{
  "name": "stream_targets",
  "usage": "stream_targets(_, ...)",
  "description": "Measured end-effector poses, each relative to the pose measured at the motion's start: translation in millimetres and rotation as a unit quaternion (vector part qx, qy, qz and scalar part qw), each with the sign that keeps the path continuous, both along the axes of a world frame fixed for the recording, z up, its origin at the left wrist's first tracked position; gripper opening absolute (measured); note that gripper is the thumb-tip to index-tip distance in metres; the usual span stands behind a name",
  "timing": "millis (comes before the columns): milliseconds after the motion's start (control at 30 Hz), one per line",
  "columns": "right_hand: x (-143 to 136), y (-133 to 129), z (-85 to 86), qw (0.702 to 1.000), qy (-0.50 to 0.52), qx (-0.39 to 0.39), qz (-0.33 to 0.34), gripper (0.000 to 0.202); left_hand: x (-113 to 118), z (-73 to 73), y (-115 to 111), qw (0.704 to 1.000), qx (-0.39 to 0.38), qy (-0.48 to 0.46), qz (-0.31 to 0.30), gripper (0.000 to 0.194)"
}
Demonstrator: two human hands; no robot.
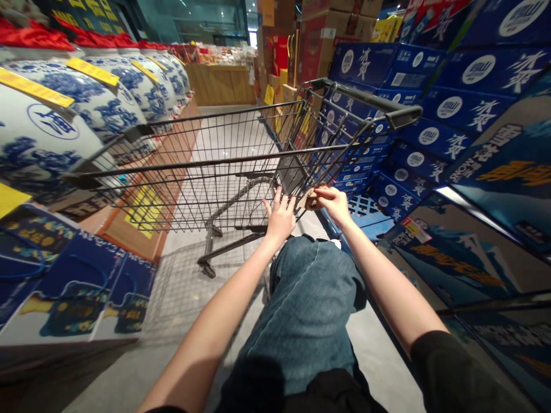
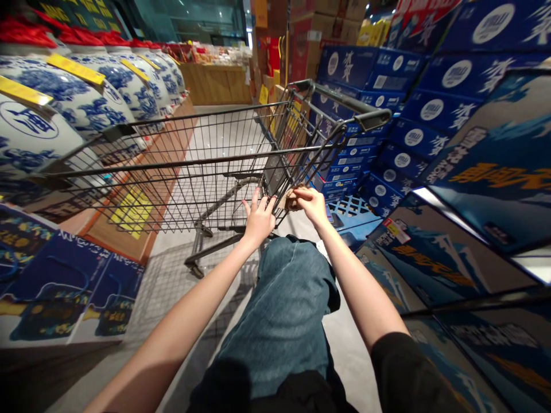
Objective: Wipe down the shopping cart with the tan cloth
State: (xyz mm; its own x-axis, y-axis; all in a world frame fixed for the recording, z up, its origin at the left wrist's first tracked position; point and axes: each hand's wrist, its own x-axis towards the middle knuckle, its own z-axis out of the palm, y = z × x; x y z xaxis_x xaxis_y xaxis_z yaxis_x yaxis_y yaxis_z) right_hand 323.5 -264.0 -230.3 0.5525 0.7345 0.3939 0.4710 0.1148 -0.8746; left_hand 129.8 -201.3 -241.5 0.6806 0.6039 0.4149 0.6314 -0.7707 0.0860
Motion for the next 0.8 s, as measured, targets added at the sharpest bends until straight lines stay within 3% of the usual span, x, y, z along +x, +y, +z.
stream_targets(133, -0.3, 0.3, 10.5, 0.998, 0.063, 0.020, -0.009, 0.035, 5.4, -3.3, 4.5, 1.000, -0.003, -0.002, -0.009, 0.061)
stream_targets(400, -15.7, -2.5, 17.1, 0.999, 0.037, 0.000, -0.025, 0.039, -2.1, -12.2, 18.9, 1.000, -0.014, -0.008, -0.019, 0.062)
stream_targets(800, -51.9, -10.6, 25.8, 0.988, 0.029, -0.052, 0.140, 0.040, -46.5, -12.7, 63.3, 1.000, -0.007, -0.016, -0.021, 0.051)
